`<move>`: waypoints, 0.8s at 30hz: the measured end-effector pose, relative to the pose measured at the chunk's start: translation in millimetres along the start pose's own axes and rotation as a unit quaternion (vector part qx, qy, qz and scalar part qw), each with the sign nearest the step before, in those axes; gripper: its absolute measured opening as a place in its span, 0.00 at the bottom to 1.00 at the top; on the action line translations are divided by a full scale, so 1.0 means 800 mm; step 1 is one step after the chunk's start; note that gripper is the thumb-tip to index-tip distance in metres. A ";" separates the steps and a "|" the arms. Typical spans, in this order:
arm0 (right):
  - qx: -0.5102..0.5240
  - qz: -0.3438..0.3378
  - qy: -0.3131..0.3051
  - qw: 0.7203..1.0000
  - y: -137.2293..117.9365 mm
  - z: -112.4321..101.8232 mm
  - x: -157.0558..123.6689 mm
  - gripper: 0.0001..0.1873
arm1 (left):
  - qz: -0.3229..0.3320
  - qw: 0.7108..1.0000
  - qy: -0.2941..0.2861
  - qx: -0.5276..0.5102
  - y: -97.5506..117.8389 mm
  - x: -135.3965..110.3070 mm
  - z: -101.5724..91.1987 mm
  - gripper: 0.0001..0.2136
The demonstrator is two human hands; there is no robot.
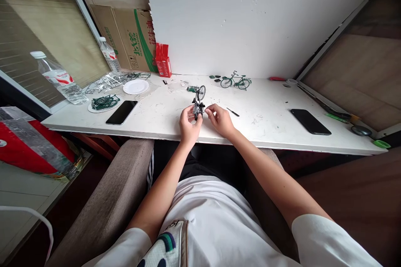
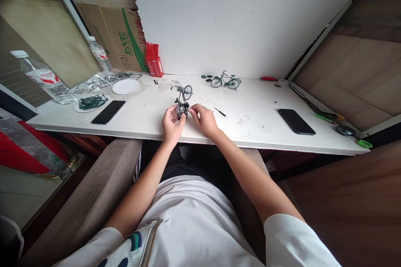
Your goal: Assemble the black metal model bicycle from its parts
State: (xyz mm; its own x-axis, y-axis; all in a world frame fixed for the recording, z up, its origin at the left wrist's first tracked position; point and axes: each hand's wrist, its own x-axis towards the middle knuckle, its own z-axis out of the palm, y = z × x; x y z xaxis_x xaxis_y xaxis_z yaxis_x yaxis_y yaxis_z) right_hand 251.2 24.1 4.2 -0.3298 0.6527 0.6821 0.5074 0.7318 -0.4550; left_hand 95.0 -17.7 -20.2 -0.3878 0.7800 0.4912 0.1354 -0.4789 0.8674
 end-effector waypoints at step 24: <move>-0.061 -0.068 0.029 0.995 0.001 -0.001 -0.006 0.14 | 0.022 1.000 -0.001 -0.001 -0.007 0.002 -0.001 0.18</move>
State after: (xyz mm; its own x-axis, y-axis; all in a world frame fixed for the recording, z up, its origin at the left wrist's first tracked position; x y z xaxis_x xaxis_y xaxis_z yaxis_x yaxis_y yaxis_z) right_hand 253.5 21.3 1.5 -0.3576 0.5342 0.7660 0.5549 0.7813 -0.2858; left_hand 93.1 -14.1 -24.7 -0.3789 0.7587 0.5299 0.1508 -0.5143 0.8442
